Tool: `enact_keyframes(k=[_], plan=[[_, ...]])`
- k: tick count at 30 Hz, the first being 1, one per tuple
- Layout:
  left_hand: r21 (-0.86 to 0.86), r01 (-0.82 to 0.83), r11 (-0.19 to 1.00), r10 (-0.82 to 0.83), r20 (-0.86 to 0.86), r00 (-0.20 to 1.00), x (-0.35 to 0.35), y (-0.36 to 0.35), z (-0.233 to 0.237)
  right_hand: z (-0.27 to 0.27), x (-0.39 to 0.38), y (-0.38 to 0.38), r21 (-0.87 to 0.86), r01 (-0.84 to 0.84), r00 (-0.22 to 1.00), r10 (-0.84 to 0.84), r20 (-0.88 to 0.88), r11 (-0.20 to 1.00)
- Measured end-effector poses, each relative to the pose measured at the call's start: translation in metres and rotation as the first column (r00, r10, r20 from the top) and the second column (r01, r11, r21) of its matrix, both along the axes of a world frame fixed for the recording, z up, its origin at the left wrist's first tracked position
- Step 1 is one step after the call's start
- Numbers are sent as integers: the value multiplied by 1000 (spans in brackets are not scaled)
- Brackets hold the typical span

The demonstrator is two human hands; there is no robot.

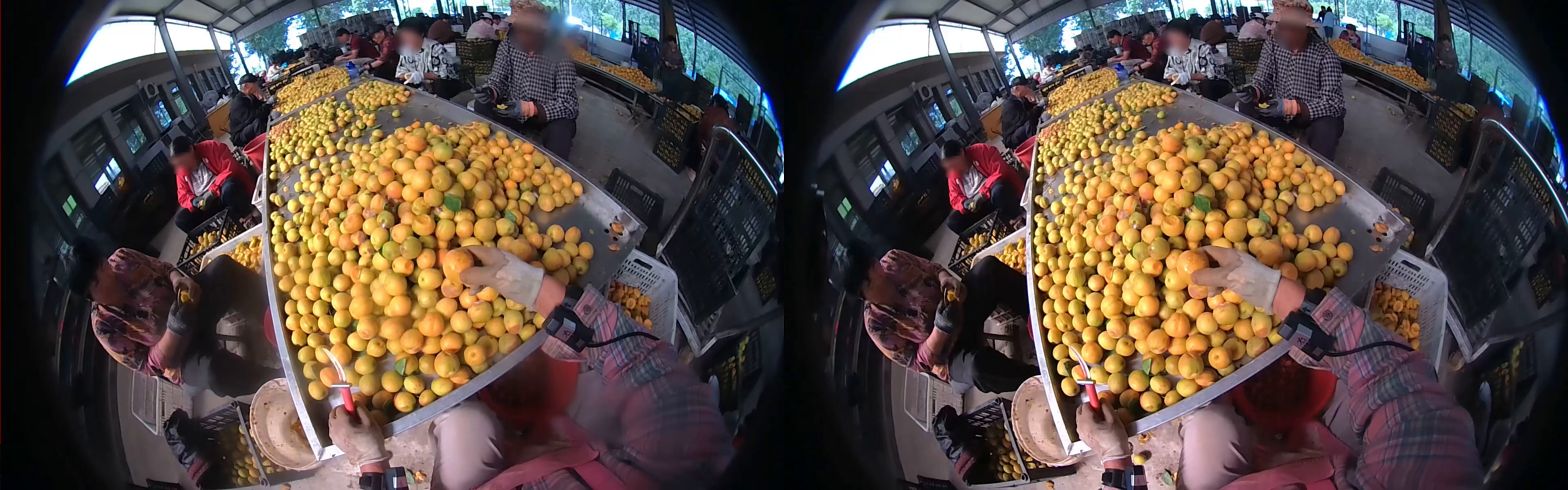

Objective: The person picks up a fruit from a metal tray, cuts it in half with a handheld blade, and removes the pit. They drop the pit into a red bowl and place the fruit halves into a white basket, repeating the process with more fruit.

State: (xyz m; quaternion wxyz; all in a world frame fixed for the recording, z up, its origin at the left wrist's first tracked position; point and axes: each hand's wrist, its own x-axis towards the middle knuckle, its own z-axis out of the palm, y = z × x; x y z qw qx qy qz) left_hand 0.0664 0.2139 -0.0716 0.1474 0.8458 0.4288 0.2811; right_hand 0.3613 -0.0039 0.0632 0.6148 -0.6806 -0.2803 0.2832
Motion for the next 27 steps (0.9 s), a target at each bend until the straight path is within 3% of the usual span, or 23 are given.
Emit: enact_keyframes(k=[1, 3, 4, 5, 6, 7, 8, 9, 10, 13, 15, 17, 19, 20, 23, 24, 27], plan=[[5, 19, 1000, -20, 52, 998, 0, -4, 7, -3, -18, -7, -16, -89, 993, 90, 82, 996], [34, 43, 998, -48, 150, 987, -3, -5, 7, -6, -65, -15, 52, -88, 988, 94, -125, 995], [98, 73, 993, -98, 278, 956, -5, -4, 0, -9, -85, -20, 70, -106, 977, 117, -178, 992], [6, 134, 991, -124, 430, 894, -6, -6, -6, -11, -100, -27, 104, -176, 967, 191, -169, 979], [-207, 197, 958, -49, 561, 827, -4, -18, 3, -15, -113, -31, 104, -189, 972, 201, -123, 977], [-406, 279, 870, 62, 652, 755, -3, -36, 15, -20, -127, -35, 98, -197, 975, 205, -85, 976], [-518, 368, 772, 77, 652, 755, -7, -54, 32, -23, -140, -40, 105, -186, 982, 187, -2, 977], [-614, 446, 651, 99, 651, 752, -8, -71, 46, -27, -152, -45, 102, -174, 984, 177, -29, 979], [-617, 575, 537, 56, 706, 706, -7, -86, 48, -32, -162, -50, 167, -158, 978, 177, -109, 973], [-747, 648, 152, -25, 652, 758, -13, -128, 77, -47, -187, -65, 317, -84, 939, 181, -291, 945], [-772, 610, 180, -142, 593, 792, -13, -141, 61, -46, -197, -78, 287, -93, 912, 197, -360, 953], [-735, 663, 145, -109, 654, 749, -15, -156, 57, -50, -206, -85, 306, -86, 920, 193, -340, 948], [-647, 724, 237, -492, 563, 664, -19, -157, 48, -49, -213, -93, 330, -113, 904, 234, -357, 937], [-459, 802, 381, -717, 401, 570, -19, -156, 47, -52, -215, -95, 354, -131, 883, 272, -384, 926], [-368, 834, 410, -782, 329, 529, -19, -175, 71, -59, -223, -101, 340, -167, 911, 277, -306, 926], [-281, 856, 434, -772, 374, 514, -22, -183, 73, -56, -224, -104, 252, -157, 946, 219, -240, 955], [-345, 867, 359, -807, 352, 474, -19, -190, 92, -53, -231, -111, 347, -15, 918, 150, -366, 938]])
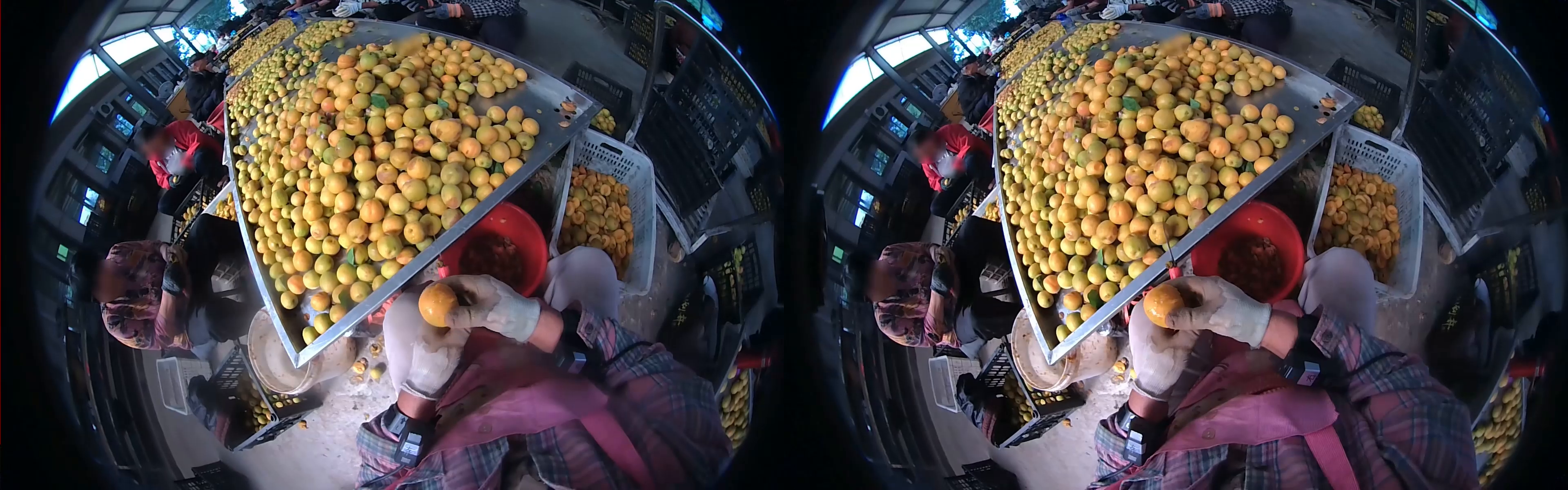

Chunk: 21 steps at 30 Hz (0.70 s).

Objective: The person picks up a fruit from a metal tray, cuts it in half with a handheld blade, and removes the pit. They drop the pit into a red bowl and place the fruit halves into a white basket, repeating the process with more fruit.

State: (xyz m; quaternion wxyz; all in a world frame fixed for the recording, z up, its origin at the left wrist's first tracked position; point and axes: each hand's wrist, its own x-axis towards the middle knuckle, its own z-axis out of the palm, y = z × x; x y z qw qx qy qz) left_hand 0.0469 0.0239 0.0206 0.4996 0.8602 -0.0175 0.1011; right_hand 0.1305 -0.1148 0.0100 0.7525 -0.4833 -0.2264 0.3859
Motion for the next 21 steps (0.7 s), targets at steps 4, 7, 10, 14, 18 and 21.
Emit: enact_keyframes(k=[4, 7, 10, 14, 18, 21], plan=[[30, 5, 1000, -2, -70, 998, -3, 14, -14, -3, 9, -8, -163, 148, 965, -107, 239, 975], [-879, -40, 474, -213, -158, 964, -17, 17, -5, 1, 8, -6, -207, 159, 941, -84, 329, 965], [-878, -79, 473, -159, -173, 972, -23, 23, -7, -1, 0, 7, -184, 125, 939, -57, 338, 975], [-916, -100, 390, -67, -136, 988, -30, 21, -14, -2, -3, 17, -230, 227, 775, -32, 632, 946], [-928, -82, 364, -36, -102, 994, -34, 29, -23, -1, -7, 22, -209, 133, 835, 5, 551, 969], [-983, -44, 179, -70, -57, 996, -39, 36, -14, -17, -6, 23, -126, 32, 971, -1, 237, 991]])
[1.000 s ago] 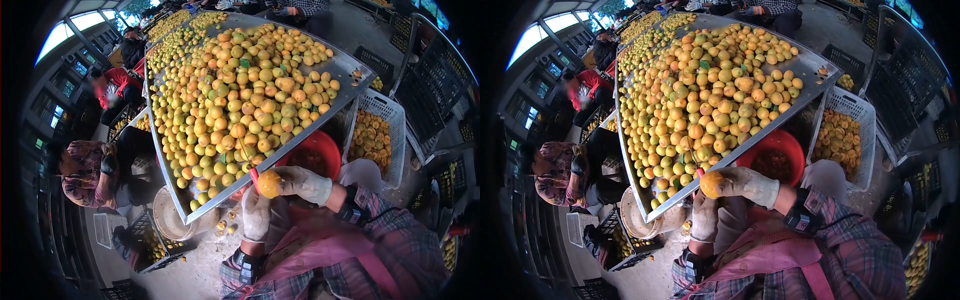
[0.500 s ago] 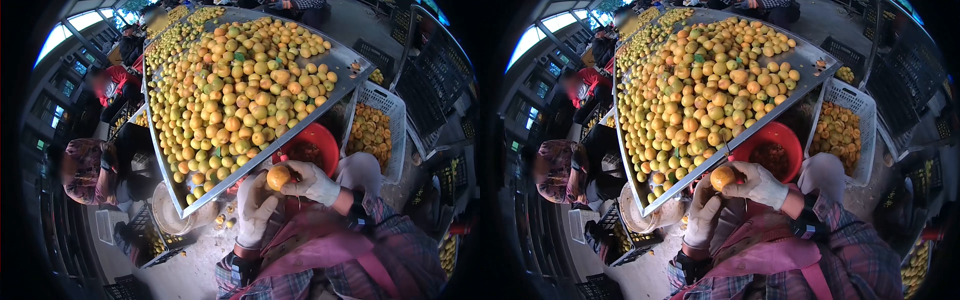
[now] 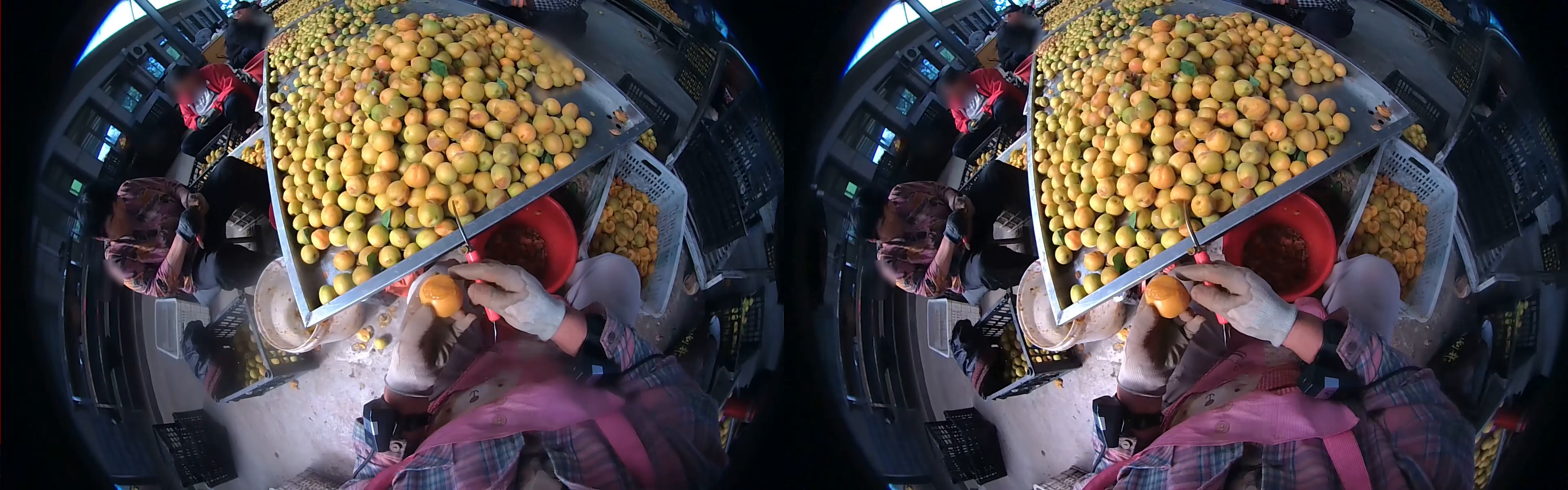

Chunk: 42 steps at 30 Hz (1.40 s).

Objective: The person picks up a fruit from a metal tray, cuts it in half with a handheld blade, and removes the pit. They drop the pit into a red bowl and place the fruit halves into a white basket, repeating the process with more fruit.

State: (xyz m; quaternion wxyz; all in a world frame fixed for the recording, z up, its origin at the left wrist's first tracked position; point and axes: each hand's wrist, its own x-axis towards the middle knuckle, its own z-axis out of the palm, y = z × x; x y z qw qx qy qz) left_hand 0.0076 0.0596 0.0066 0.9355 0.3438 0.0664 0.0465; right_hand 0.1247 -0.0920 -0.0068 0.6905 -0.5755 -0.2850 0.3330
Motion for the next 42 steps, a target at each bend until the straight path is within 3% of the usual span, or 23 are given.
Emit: enact_keyframes(k=[1, 3, 5, 7, 10, 11, 13, 15, 17, 18, 19, 21, 22, 23, 25, 26, 30, 32, 35, 36, 38, 39, 42], plan=[[2, -17, 1000, 17, 3, 1000, -4, 8, -10, 3, 1, 6, 65, 18, 980, -5, -198, 998], [-303, -43, 952, 35, -31, 999, -12, 31, -32, 24, 1, 8, -49, 4, 985, -12, -170, 999], [-335, -81, 939, 69, -48, 996, -21, 45, -29, 40, 2, 12, -287, 8, 929, 99, 355, 958], [-304, -221, 926, 179, -161, 971, -35, 56, -24, 44, 2, 24, -292, -91, 895, 207, 396, 952], [-233, -319, 919, 285, -168, 944, -59, 73, -31, 29, -3, 46, -207, -109, 670, 226, 707, 972], [-204, -354, 913, 323, -169, 931, -68, 80, -36, 27, -7, 54, -207, -135, 662, 244, 709, 969], [-130, -387, 913, 361, -183, 914, -79, 89, -34, 32, -16, 69, -205, -296, 916, 338, 215, 933], [-42, -428, 903, 418, -141, 897, -88, 93, -26, 35, -17, 85, -291, -406, 892, 445, 82, 866], [21, -470, 883, 467, -150, 871, -97, 100, -23, 33, -22, 104, -135, -490, 865, 462, -195, 861], [88, -490, 867, 498, -156, 853, -102, 103, -23, 32, -26, 112, -159, -493, 863, 457, -216, 855], [84, -505, 859, 512, -155, 845, -106, 108, -25, 34, -30, 122, -164, -508, 855, 472, -214, 846], [148, -516, 844, 535, -165, 828, -115, 117, -30, 42, -41, 144, -450, -466, 860, 510, -28, 762], [142, -530, 836, 548, -163, 820, -118, 120, -31, 23, -46, 150, -336, -424, 805, 520, 287, 841], [159, -557, 815, 578, -164, 799, -121, 123, -31, 17, -51, 158, -341, -436, 794, 535, 289, 833], [172, -596, 785, 619, -166, 768, -127, 131, -33, 14, -61, 178, -318, -411, 646, 519, 560, 854], [188, -592, 784, 620, -174, 765, -131, 135, -35, 19, -64, 184, -417, -430, 631, 597, 496, 801], [246, -580, 777, 626, -206, 752, -144, 150, -27, 18, -71, 212, -444, -450, 558, 632, 538, 775], [223, -599, 769, 638, -202, 743, -150, 156, -31, 7, -72, 226, -349, -424, 444, 528, 724, 836], [199, -639, 743, 669, -206, 714, -154, 164, -29, 7, -72, 243, -304, -392, 355, 448, 821, 868], [198, -660, 725, 689, -213, 693, -155, 167, -28, 5, -71, 252, -302, -399, 351, 449, 822, 865], [217, -683, 698, 716, -207, 666, -162, 181, -31, -2, -66, 282, -451, -221, 396, 502, 769, 865], [235, -693, 682, 731, -205, 650, -163, 185, -32, -4, -62, 302, -608, -74, 426, 577, 697, 790], [228, -744, 627, 778, -233, 584, -158, 194, -20, -20, -54, 335, -518, -96, 516, 487, 704, 850]])
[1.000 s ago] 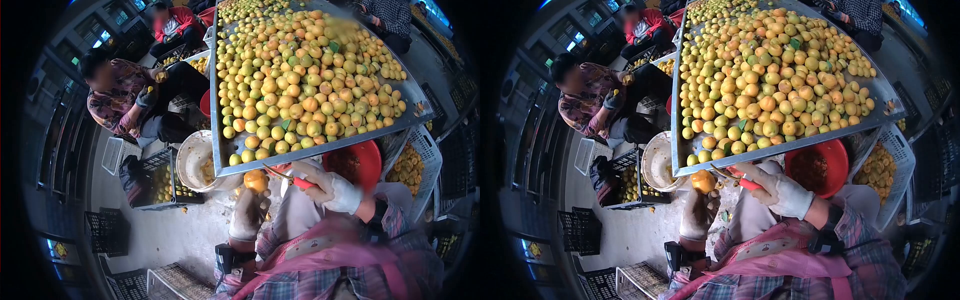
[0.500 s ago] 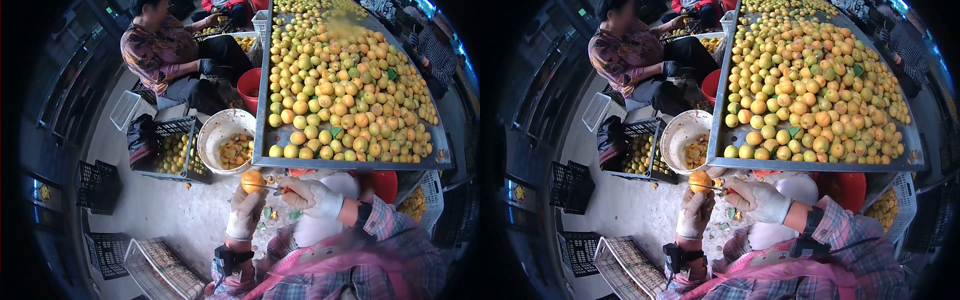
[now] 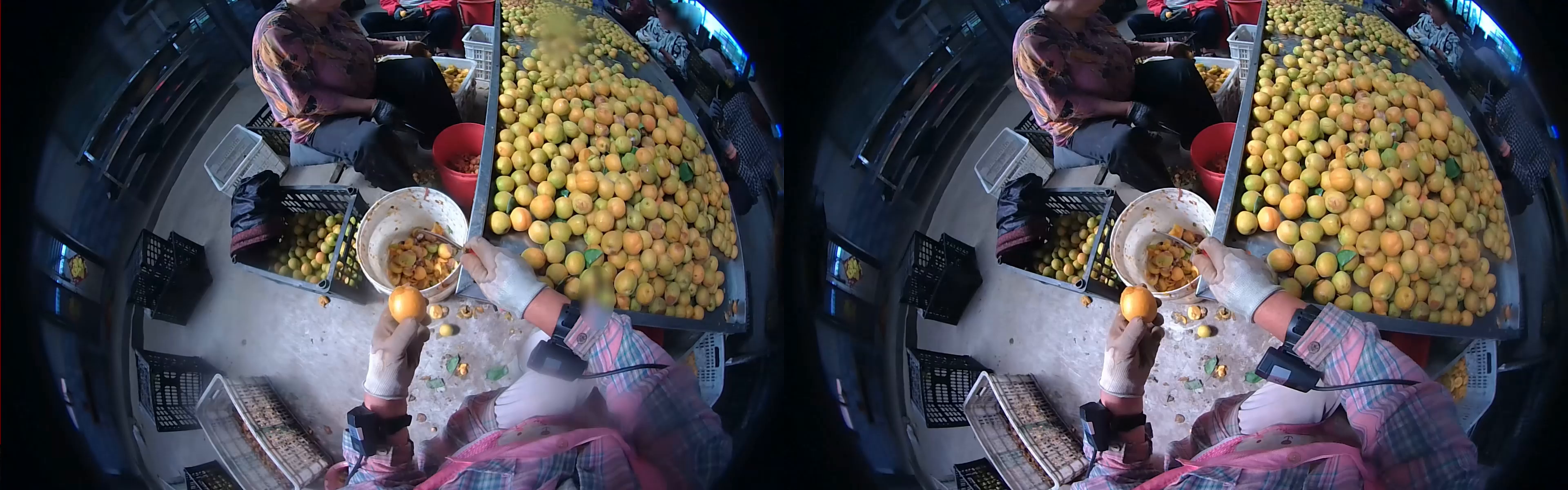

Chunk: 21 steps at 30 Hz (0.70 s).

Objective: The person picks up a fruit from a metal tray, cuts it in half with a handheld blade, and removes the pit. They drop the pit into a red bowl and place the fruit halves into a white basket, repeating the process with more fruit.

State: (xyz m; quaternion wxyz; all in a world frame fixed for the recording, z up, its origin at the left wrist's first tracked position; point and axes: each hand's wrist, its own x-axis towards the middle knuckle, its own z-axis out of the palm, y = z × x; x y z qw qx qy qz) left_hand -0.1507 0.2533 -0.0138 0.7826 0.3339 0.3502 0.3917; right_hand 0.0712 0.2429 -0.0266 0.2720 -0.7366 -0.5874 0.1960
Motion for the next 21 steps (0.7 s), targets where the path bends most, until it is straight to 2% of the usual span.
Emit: enact_keyframes(k=[2, 3, 5, 6, 7, 9, 10, 14, 16, 17, 19, 20, 21], plan=[[-12, -32, 999, 31, -75, 997, -2, 3, -3, 4, -4, 4, 81, -61, 980, 74, -183, 995], [7, -32, 999, 32, -93, 995, -3, 5, -8, 2, -4, 2, 77, -62, 980, 76, -187, 995], [25, -30, 999, 32, -112, 993, -4, 8, -17, 0, -8, -10, 112, -143, 919, 174, -355, 983], [60, 4, 998, 4, -138, 990, -4, 9, -20, 5, -9, -18, 86, -197, 900, 215, -379, 977], [92, 40, 995, -25, -165, 986, -3, 9, -22, 3, -13, -23, 82, -195, 900, 211, -382, 977], [101, 70, 992, -49, -197, 979, 0, 10, -21, 0, -22, -31, 176, -285, 884, 329, -331, 942], [118, 94, 989, -66, -225, 972, 1, 10, -20, 3, -23, -34, 95, -326, 912, 339, -231, 941], [112, 75, 991, -44, -261, 964, -1, 8, -16, -4, -26, -34, 0, -411, 884, 399, -243, 912], [127, 56, 990, -16, -302, 953, -2, 7, -14, 6, -24, -32, -86, -439, 889, 418, -188, 894], [125, 56, 991, -15, -302, 953, -2, 6, -13, 2, -23, -29, -88, -440, 888, 418, -189, 894], [132, 46, 990, -2, -315, 949, -3, 3, -9, -10, -18, -21, -85, -269, 952, 251, -177, 959], [135, 44, 990, 0, -314, 950, -5, 4, -6, -11, -13, -15, -179, -226, 964, 193, -184, 957], [148, 35, 988, 16, -334, 942, -7, 4, -3, -9, -14, -10, -176, -231, 963, 199, -183, 957]])
